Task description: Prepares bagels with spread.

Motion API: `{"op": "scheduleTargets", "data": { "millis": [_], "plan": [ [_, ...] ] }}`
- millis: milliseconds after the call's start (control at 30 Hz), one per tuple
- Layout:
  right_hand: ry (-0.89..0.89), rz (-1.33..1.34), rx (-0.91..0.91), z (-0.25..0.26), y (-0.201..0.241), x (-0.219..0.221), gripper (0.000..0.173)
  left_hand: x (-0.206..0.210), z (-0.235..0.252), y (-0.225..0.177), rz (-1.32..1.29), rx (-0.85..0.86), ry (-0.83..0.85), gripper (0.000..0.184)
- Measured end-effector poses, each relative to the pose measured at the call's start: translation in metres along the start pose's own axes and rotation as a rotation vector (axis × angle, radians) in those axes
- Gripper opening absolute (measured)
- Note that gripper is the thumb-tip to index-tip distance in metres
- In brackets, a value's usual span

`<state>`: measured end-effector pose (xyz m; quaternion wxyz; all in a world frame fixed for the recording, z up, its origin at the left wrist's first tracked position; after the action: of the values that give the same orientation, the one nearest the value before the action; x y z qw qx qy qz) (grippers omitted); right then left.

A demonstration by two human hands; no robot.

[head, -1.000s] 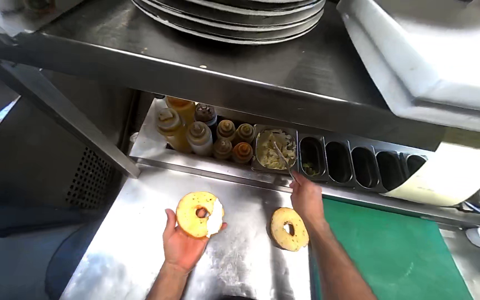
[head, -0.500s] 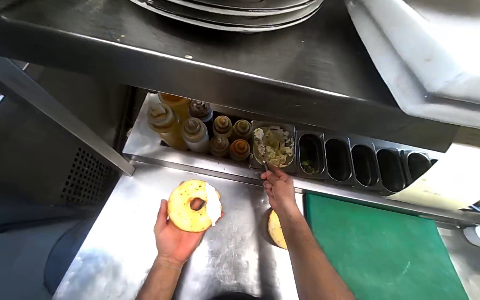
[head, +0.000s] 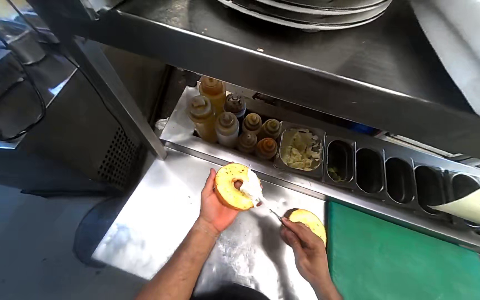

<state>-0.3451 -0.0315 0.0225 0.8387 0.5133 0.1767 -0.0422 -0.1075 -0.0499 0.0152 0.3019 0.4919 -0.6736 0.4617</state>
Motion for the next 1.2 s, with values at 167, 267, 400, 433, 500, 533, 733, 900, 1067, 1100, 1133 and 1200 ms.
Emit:
{"op": "scheduleTargets", "data": {
  "millis": [167, 267, 400, 433, 500, 533, 733, 900, 1067, 1100, 1133, 1200],
  "plan": [
    [0.059, -0.236, -0.202, 0.000, 0.003, -0.015, 0.029, 0.001, -0.008, -0.003, -0.012, -0.040, 0.003, 0.075],
    [0.058, -0.312, -0.225, -0.005, -0.002, -0.040, 0.027, 0.000, -0.010, -0.014, -0.070, 0.029, 0.050, 0.076],
    [0.003, -0.262, -0.138, -0.007, 0.003, -0.053, 0.028, 0.004, -0.012, -0.034, -0.070, 0.154, 0.155, 0.076],
    [-0.020, -0.212, -0.102, -0.003, 0.014, -0.045, 0.027, 0.006, -0.013, -0.033, -0.052, 0.172, 0.148, 0.072],
    [-0.058, -0.144, -0.042, 0.002, 0.032, -0.022, 0.027, 0.013, -0.014, -0.025, -0.025, 0.209, 0.161, 0.066],
    [-0.069, -0.130, -0.019, 0.003, 0.037, -0.010, 0.027, 0.016, -0.014, -0.021, -0.019, 0.227, 0.159, 0.066],
    [-0.102, -0.141, -0.001, -0.014, 0.035, 0.023, 0.030, 0.021, -0.010, -0.015, 0.014, 0.420, 0.081, 0.063],
    [0.070, 0.108, 0.115, -0.021, 0.045, 0.029, 0.030, 0.009, -0.005, -0.010, 0.032, 0.449, -0.022, 0.059],
    [0.019, 0.505, 0.405, -0.014, 0.030, 0.012, 0.032, -0.003, -0.010, -0.014, -0.186, 0.233, -0.047, 0.067],
    [-0.036, 0.487, 0.440, -0.013, 0.023, 0.005, 0.033, -0.009, -0.011, -0.015, -0.167, 0.192, -0.028, 0.077],
    [-0.076, 0.453, 0.465, -0.013, 0.015, 0.000, 0.033, -0.017, -0.011, -0.014, -0.140, 0.159, -0.008, 0.085],
    [-0.115, 0.367, 0.487, -0.014, 0.000, 0.000, 0.033, -0.025, -0.009, -0.011, -0.121, 0.136, 0.001, 0.089]
  ]
}}
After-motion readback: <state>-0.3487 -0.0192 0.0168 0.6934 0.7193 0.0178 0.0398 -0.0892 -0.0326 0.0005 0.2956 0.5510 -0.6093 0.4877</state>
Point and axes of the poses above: each hand's wrist, its own z-axis towards the middle knuckle, its own x-axis out of the palm, y = z × x, the point moved 7 cm from there along z, towards the middle knuckle, and after that the axes turned 9 degrees about -y, right-handed, at the moved point
